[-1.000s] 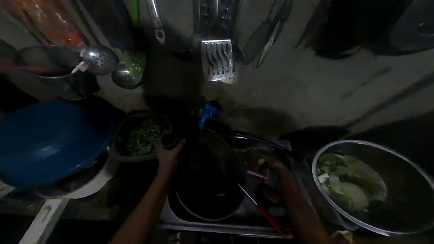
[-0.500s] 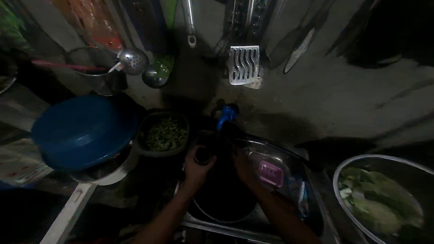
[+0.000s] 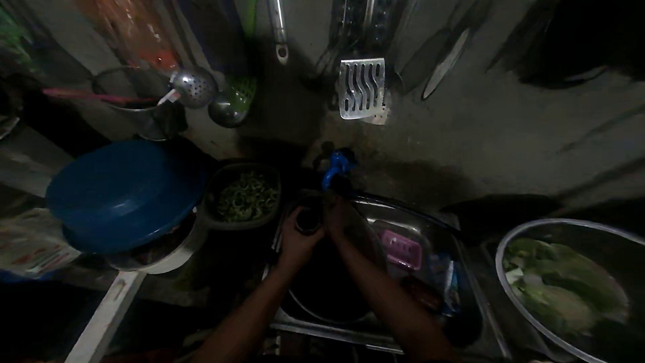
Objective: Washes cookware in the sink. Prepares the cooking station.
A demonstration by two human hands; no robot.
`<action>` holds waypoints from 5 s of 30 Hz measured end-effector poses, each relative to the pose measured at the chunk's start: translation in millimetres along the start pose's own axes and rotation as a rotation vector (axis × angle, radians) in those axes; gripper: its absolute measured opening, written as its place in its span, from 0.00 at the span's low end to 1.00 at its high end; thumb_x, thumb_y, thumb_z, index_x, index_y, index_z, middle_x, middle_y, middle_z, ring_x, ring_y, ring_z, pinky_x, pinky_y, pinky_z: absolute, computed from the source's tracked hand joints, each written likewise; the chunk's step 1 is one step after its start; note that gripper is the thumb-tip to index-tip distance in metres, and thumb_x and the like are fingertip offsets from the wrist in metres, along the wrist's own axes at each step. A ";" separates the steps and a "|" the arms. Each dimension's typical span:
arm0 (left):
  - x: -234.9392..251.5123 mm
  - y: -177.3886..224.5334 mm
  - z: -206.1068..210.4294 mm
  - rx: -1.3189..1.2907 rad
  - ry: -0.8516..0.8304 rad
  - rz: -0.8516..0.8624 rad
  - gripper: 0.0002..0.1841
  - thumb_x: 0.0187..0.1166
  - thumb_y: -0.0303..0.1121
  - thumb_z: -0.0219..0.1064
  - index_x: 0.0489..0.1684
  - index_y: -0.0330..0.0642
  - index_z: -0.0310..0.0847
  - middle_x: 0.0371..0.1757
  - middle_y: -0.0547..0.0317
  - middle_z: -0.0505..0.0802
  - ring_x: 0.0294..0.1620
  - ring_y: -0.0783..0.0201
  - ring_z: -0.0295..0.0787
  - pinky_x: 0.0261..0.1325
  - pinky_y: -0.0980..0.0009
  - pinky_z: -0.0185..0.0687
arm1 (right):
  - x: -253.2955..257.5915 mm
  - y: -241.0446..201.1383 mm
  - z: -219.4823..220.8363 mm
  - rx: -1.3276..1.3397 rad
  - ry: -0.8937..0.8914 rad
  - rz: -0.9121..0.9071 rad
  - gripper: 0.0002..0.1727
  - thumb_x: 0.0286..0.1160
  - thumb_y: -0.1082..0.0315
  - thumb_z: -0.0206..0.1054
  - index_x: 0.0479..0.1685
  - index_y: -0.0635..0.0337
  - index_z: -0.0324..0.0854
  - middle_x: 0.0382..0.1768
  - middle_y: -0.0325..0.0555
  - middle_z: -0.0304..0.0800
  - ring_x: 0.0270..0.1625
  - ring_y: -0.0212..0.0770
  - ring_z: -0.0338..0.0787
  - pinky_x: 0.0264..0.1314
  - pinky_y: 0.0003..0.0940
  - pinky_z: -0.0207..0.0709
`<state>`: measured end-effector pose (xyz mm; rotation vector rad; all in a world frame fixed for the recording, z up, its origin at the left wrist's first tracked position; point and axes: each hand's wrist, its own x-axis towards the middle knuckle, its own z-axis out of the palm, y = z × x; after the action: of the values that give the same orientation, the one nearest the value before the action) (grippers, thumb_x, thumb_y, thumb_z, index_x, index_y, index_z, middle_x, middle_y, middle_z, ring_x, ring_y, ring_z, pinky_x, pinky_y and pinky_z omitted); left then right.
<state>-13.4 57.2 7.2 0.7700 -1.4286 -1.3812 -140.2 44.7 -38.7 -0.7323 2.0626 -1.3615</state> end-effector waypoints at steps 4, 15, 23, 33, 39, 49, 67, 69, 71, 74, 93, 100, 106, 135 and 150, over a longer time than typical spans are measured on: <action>17.8 4.2 0.0 0.061 0.016 -0.039 0.26 0.56 0.22 0.78 0.57 0.26 0.78 0.45 0.56 0.90 0.46 0.78 0.88 0.52 0.80 0.87 | -69.3 -12.9 -4.6 0.363 -0.324 -0.003 0.22 0.93 0.66 0.51 0.79 0.68 0.70 0.66 0.53 0.84 0.65 0.34 0.85 0.70 0.31 0.79; 10.5 10.6 -9.3 0.186 -0.054 0.129 0.21 0.58 0.23 0.77 0.50 0.25 0.80 0.43 0.61 0.89 0.46 0.86 0.85 0.54 0.88 0.81 | -16.2 115.1 -120.4 -0.990 -0.404 -0.267 0.27 0.86 0.70 0.58 0.85 0.57 0.71 0.85 0.68 0.66 0.87 0.72 0.64 0.87 0.66 0.57; 3.4 -11.2 -1.6 0.029 -0.018 -0.016 0.22 0.55 0.23 0.76 0.50 0.29 0.78 0.41 0.65 0.89 0.44 0.82 0.87 0.52 0.83 0.85 | 1.2 46.5 -29.2 -0.533 -0.206 -0.496 0.22 0.84 0.68 0.60 0.73 0.71 0.78 0.77 0.69 0.76 0.81 0.62 0.75 0.85 0.51 0.68; 27.2 -6.8 -29.8 -0.127 0.101 -0.067 0.23 0.54 0.24 0.77 0.50 0.35 0.75 0.36 0.65 0.90 0.36 0.74 0.89 0.44 0.74 0.90 | 32.4 54.3 -50.9 -0.908 -0.536 -0.853 0.28 0.85 0.76 0.56 0.84 0.52 0.73 0.89 0.50 0.67 0.90 0.58 0.66 0.89 0.62 0.60; 33.5 -14.6 -31.1 -0.205 0.194 -0.120 0.23 0.57 0.21 0.74 0.53 0.33 0.72 0.35 0.63 0.89 0.32 0.73 0.88 0.41 0.75 0.90 | 21.2 59.2 -83.2 -0.919 -0.627 -0.491 0.25 0.86 0.65 0.60 0.79 0.64 0.76 0.82 0.69 0.70 0.86 0.66 0.68 0.89 0.60 0.59; 43.9 -15.5 -18.8 -0.029 0.084 -0.058 0.25 0.55 0.24 0.77 0.54 0.32 0.77 0.43 0.62 0.90 0.43 0.76 0.89 0.49 0.76 0.89 | -65.9 13.7 -19.9 -0.159 -0.625 -0.203 0.23 0.87 0.66 0.62 0.73 0.74 0.77 0.72 0.65 0.82 0.74 0.49 0.82 0.79 0.41 0.73; 57.9 -28.9 -42.2 -0.300 0.159 -0.051 0.18 0.59 0.19 0.71 0.48 0.38 0.75 0.32 0.65 0.89 0.32 0.72 0.88 0.39 0.73 0.89 | 30.8 -43.5 -105.2 -0.520 -0.152 -0.652 0.20 0.89 0.74 0.55 0.75 0.68 0.77 0.71 0.63 0.84 0.72 0.59 0.86 0.76 0.57 0.77; 56.2 -32.6 -43.4 -0.338 0.173 -0.053 0.15 0.59 0.18 0.69 0.44 0.39 0.76 0.29 0.65 0.89 0.28 0.72 0.86 0.36 0.74 0.88 | 51.5 -80.9 -123.0 -0.679 -0.189 -1.033 0.28 0.80 0.82 0.60 0.81 0.62 0.75 0.81 0.61 0.76 0.82 0.61 0.78 0.83 0.57 0.72; 54.3 -33.0 -42.7 -0.346 0.182 -0.059 0.16 0.59 0.18 0.69 0.44 0.40 0.75 0.29 0.66 0.88 0.28 0.73 0.86 0.36 0.74 0.88 | 67.3 -116.9 -125.9 -0.903 -0.351 -1.238 0.26 0.76 0.83 0.64 0.75 0.60 0.82 0.76 0.60 0.82 0.78 0.63 0.82 0.81 0.60 0.72; 54.4 -33.1 -42.6 -0.348 0.183 -0.061 0.16 0.58 0.19 0.70 0.43 0.40 0.76 0.28 0.67 0.89 0.27 0.73 0.86 0.36 0.75 0.88 | 68.9 -159.0 -106.3 -1.271 -0.516 -1.231 0.12 0.77 0.75 0.68 0.56 0.63 0.89 0.55 0.61 0.91 0.62 0.63 0.89 0.68 0.63 0.79; 8.7 -33.4 3.8 -0.197 0.093 -0.037 0.26 0.52 0.24 0.77 0.52 0.32 0.74 0.41 0.67 0.89 0.42 0.79 0.88 0.50 0.80 0.88 | 7.5 53.7 -49.2 -0.312 -0.087 -0.102 0.34 0.88 0.60 0.61 0.86 0.75 0.60 0.79 0.72 0.72 0.82 0.59 0.75 0.86 0.48 0.67; 10.4 -36.2 2.5 -0.137 0.061 -0.057 0.30 0.51 0.26 0.80 0.56 0.27 0.74 0.46 0.60 0.89 0.47 0.77 0.88 0.54 0.78 0.87 | -28.5 13.0 -22.7 -0.041 -0.302 -0.080 0.19 0.84 0.69 0.64 0.67 0.73 0.80 0.58 0.60 0.88 0.60 0.41 0.88 0.67 0.36 0.80; 12.9 -28.2 -1.6 -0.182 0.077 -0.063 0.26 0.52 0.26 0.77 0.53 0.31 0.76 0.39 0.65 0.89 0.40 0.76 0.89 0.48 0.77 0.89 | -33.7 0.3 -16.4 -0.016 -0.241 -0.121 0.19 0.81 0.67 0.68 0.63 0.73 0.82 0.57 0.59 0.89 0.59 0.41 0.88 0.67 0.36 0.81; 21.8 -13.5 -10.9 -0.026 0.105 0.028 0.25 0.56 0.23 0.77 0.55 0.28 0.76 0.43 0.63 0.89 0.44 0.80 0.88 0.51 0.80 0.87 | -76.0 21.2 -32.5 -0.203 -0.624 -0.299 0.25 0.85 0.68 0.63 0.76 0.74 0.75 0.78 0.66 0.77 0.81 0.53 0.77 0.86 0.44 0.67; 24.8 -13.8 -12.1 -0.056 0.162 0.123 0.22 0.55 0.26 0.77 0.49 0.36 0.77 0.39 0.71 0.89 0.41 0.81 0.88 0.49 0.79 0.88 | -40.0 50.0 -48.4 -0.513 -0.410 -0.303 0.24 0.84 0.62 0.64 0.69 0.73 0.82 0.77 0.72 0.76 0.84 0.65 0.72 0.90 0.54 0.60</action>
<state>-12.8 27.8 -2.4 0.7285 -1.2844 -1.2309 -153.4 120.1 -63.3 -1.4567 2.0199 -0.7230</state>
